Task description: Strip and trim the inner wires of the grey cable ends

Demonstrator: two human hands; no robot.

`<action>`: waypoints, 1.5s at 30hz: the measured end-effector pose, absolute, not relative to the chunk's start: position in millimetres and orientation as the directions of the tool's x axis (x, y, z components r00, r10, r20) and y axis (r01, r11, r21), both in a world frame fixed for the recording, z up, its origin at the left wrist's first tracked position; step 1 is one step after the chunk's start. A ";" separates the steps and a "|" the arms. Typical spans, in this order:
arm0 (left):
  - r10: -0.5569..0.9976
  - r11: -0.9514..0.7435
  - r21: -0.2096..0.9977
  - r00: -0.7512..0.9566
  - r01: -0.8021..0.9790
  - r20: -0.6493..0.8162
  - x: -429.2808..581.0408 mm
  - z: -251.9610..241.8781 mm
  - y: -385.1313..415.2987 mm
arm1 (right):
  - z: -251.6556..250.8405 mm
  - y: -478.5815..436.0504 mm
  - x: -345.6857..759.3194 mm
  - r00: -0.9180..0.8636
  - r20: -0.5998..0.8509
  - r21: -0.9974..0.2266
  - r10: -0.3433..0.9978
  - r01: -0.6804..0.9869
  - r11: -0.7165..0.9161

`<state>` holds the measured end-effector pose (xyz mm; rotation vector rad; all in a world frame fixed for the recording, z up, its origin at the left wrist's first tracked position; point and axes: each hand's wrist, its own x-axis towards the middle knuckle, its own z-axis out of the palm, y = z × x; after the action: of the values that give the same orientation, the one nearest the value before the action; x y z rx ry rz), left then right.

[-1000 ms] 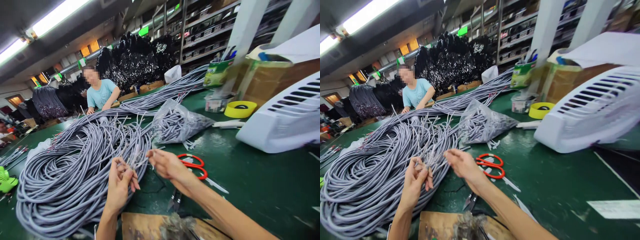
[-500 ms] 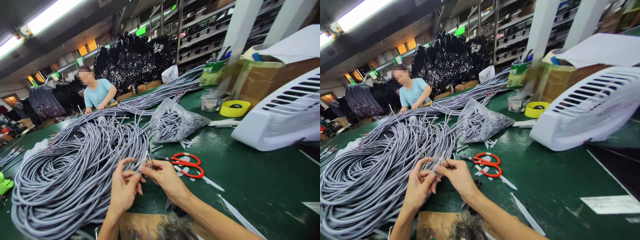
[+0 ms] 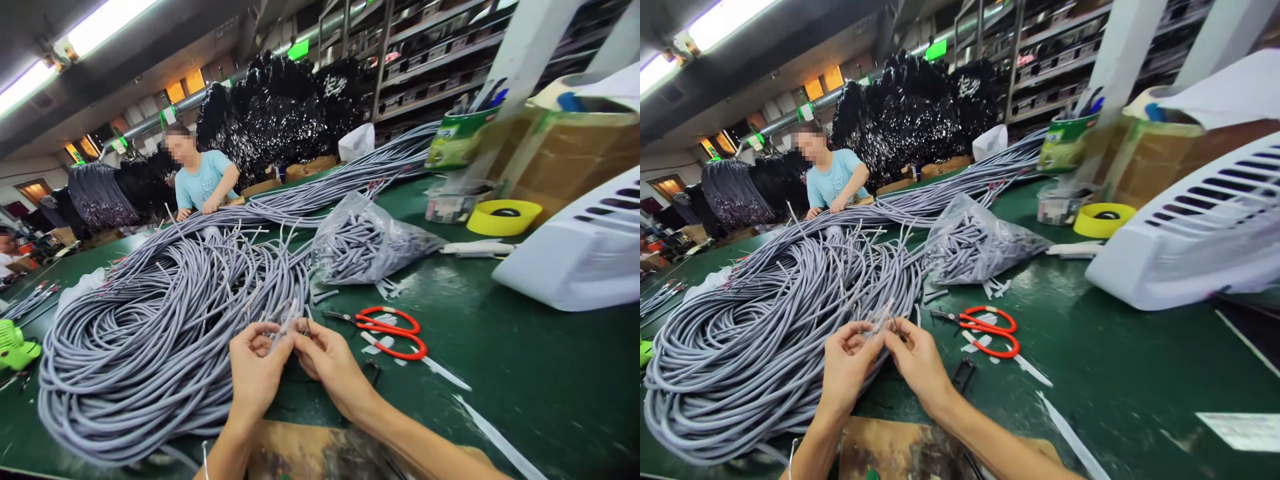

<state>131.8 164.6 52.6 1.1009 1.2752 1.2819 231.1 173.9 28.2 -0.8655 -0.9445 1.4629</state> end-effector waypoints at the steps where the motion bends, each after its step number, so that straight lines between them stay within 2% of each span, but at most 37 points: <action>1: 0.990 0.020 0.999 -0.140 -0.027 -0.024 132.7 51.7 164.6 | 28.7 173.8 230.2 -0.124 -0.074 -0.897 0.990 -0.425 -0.120; 4: 0.984 0.018 0.999 -0.179 -0.027 -0.022 135.2 49.5 164.9 | 29.5 174.2 228.3 -0.177 -0.213 -0.853 0.961 -0.446 -0.272; 8: 0.988 0.038 0.999 -0.145 -0.037 -0.043 137.6 49.8 164.1 | 28.4 177.6 229.3 -0.126 -0.242 -0.840 0.962 -0.469 -0.273; 14: 0.998 0.053 0.993 0.022 -0.101 -0.051 131.5 56.9 164.9 | 33.9 184.4 243.5 0.017 -0.243 -0.810 0.970 -0.554 -0.193; 17: 0.995 0.050 0.980 0.091 -0.193 -0.033 125.0 58.3 167.2 | 41.2 181.9 249.0 -0.116 -0.219 -0.772 0.969 -0.587 -0.245; 20: 0.990 0.045 0.970 0.139 -0.241 -0.012 120.9 57.0 168.4 | 46.2 176.6 249.3 -0.290 -0.122 -0.769 0.949 -0.577 -0.275; 26: 0.948 0.123 0.966 0.315 -0.228 -0.046 121.0 54.9 166.2 | 44.3 174.7 247.4 -0.183 -0.122 -0.799 0.976 -0.565 -0.206; 28: 0.961 0.109 0.976 0.273 -0.191 -0.054 123.2 54.5 166.2 | 42.9 175.5 247.8 -0.143 -0.085 -0.832 0.986 -0.534 -0.149; 31: 0.992 0.053 0.996 0.115 -0.070 -0.045 127.6 53.1 167.1 | 41.1 175.3 248.3 -0.046 0.009 -0.902 0.999 -0.431 -0.012; 35: 0.993 -0.082 0.996 -0.091 -0.039 0.078 132.0 50.5 167.1 | 38.5 173.3 247.6 0.009 0.117 -0.954 0.993 -0.277 0.115; 37: 0.982 -0.118 0.990 -0.161 -0.081 0.104 133.6 49.3 166.4 | 37.7 172.8 247.1 -0.018 0.124 -0.952 0.992 -0.283 0.114; 41: 0.970 -0.029 0.988 -0.245 -0.155 -0.010 136.3 46.2 165.5 | 37.7 173.3 247.0 -0.085 0.097 -0.939 0.992 -0.338 0.063; 45: 0.973 -0.031 0.990 -0.230 -0.140 -0.002 137.2 42.9 166.2 | 36.8 174.4 247.5 -0.055 0.076 -0.943 0.996 -0.330 0.054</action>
<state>137.2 166.2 42.9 0.9941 1.2591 1.4517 247.5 174.4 36.8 -0.8810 -1.0366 1.3483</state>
